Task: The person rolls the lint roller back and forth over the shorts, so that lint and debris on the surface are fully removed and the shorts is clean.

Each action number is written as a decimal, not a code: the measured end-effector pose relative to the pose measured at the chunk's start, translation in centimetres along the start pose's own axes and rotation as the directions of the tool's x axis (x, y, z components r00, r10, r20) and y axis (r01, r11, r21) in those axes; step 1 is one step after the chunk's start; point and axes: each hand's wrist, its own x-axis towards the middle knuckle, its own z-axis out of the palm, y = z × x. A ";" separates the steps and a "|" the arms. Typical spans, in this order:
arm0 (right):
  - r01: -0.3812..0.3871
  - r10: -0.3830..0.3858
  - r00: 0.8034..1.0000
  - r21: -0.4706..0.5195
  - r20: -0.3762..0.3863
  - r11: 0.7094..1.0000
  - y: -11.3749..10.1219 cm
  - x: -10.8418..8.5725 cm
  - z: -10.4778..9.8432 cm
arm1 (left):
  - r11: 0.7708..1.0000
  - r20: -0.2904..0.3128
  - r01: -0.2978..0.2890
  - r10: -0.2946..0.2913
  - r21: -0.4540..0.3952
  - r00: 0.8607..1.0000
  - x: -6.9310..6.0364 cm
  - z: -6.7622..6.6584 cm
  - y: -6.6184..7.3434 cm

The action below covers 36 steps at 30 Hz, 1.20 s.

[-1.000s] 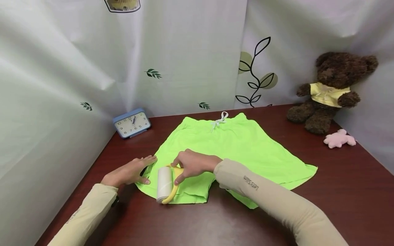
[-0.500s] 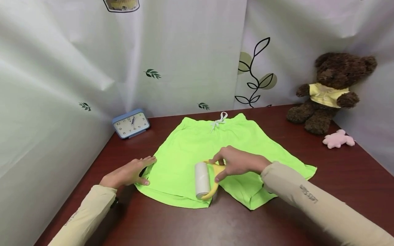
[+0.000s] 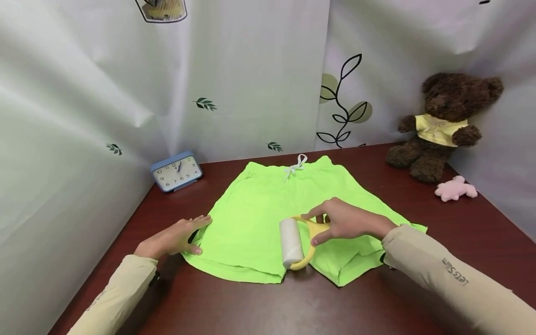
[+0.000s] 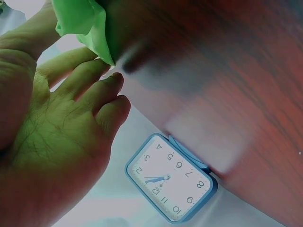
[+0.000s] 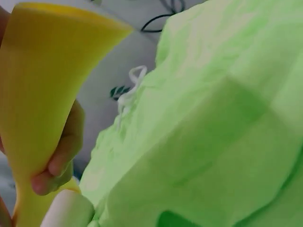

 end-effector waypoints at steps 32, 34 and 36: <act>-0.525 0.537 0.739 0.152 -0.407 0.837 13.3 -4.2 -8.0 | 1.000 -0.027 -0.012 0.011 -0.017 1.000 -0.2 0.4 -0.3; -0.542 0.557 0.717 0.166 -0.419 0.823 14.0 -4.2 -8.0 | 1.000 -0.028 -0.020 0.020 -0.021 0.999 -0.2 0.4 -0.3; -0.550 0.573 0.702 0.190 -0.422 0.814 14.4 -4.2 -8.1 | 0.999 -0.030 -0.028 0.027 -0.024 0.999 -0.2 0.4 -0.3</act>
